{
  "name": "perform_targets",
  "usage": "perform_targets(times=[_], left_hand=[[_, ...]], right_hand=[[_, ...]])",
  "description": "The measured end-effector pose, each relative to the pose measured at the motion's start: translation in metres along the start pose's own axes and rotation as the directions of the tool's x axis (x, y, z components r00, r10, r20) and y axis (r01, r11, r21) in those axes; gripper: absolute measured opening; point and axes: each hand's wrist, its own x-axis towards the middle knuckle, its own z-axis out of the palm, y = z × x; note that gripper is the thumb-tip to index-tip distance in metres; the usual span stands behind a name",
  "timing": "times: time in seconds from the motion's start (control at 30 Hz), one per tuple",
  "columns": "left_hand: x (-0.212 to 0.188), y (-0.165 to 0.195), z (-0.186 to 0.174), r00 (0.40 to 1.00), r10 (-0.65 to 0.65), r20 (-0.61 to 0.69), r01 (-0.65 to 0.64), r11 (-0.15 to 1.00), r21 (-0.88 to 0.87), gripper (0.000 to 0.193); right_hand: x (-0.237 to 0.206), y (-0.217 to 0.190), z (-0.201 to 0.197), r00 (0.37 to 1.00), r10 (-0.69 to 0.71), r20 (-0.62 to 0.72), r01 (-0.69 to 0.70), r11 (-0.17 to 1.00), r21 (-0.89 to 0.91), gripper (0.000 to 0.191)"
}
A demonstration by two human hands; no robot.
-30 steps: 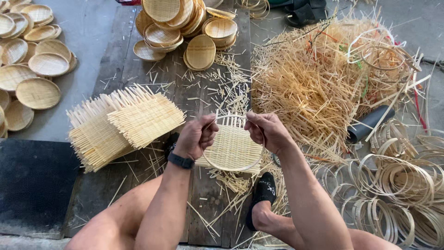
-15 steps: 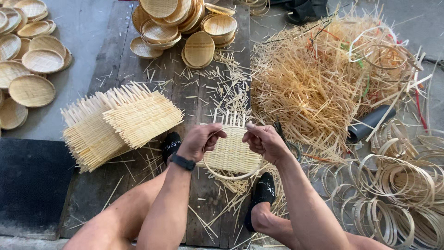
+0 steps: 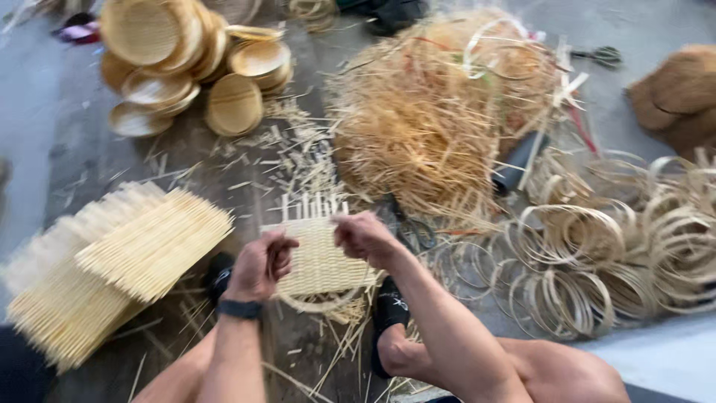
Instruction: The person sits on the floor weaving bamboo strips into round basket bases. They trim excess strip ends with shears, bend and tuck bamboo strips into the weave, press the woven mat over a round wooden form, and set finished woven pieces with a stack of completed ones.
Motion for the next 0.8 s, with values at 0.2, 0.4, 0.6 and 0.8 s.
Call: perform_targets(times=[0.2, 0.4, 0.6, 0.8], left_hand=[[0.0, -0.006, 0.011, 0.999, 0.041, -0.004, -0.039, 0.985, 0.168, 0.03], [0.003, -0.01, 0.005, 0.999, 0.049, -0.023, -0.042, 0.973, 0.227, 0.033], [0.042, -0.044, -0.03, 0.994, 0.11, -0.013, -0.108, 0.946, -0.304, 0.037], [0.085, -0.06, -0.075, 0.994, 0.087, -0.062, -0.102, 0.95, -0.294, 0.035]], right_hand=[[0.001, 0.017, -0.004, 0.97, -0.137, 0.201, 0.113, 0.986, 0.124, 0.051], [0.01, 0.03, -0.009, 0.992, -0.087, 0.095, 0.086, 0.996, 0.02, 0.053], [0.027, 0.027, -0.041, 0.989, -0.122, -0.079, 0.119, 0.992, -0.041, 0.032], [0.044, 0.043, -0.049, 0.967, -0.195, -0.166, 0.14, 0.945, -0.294, 0.024]])
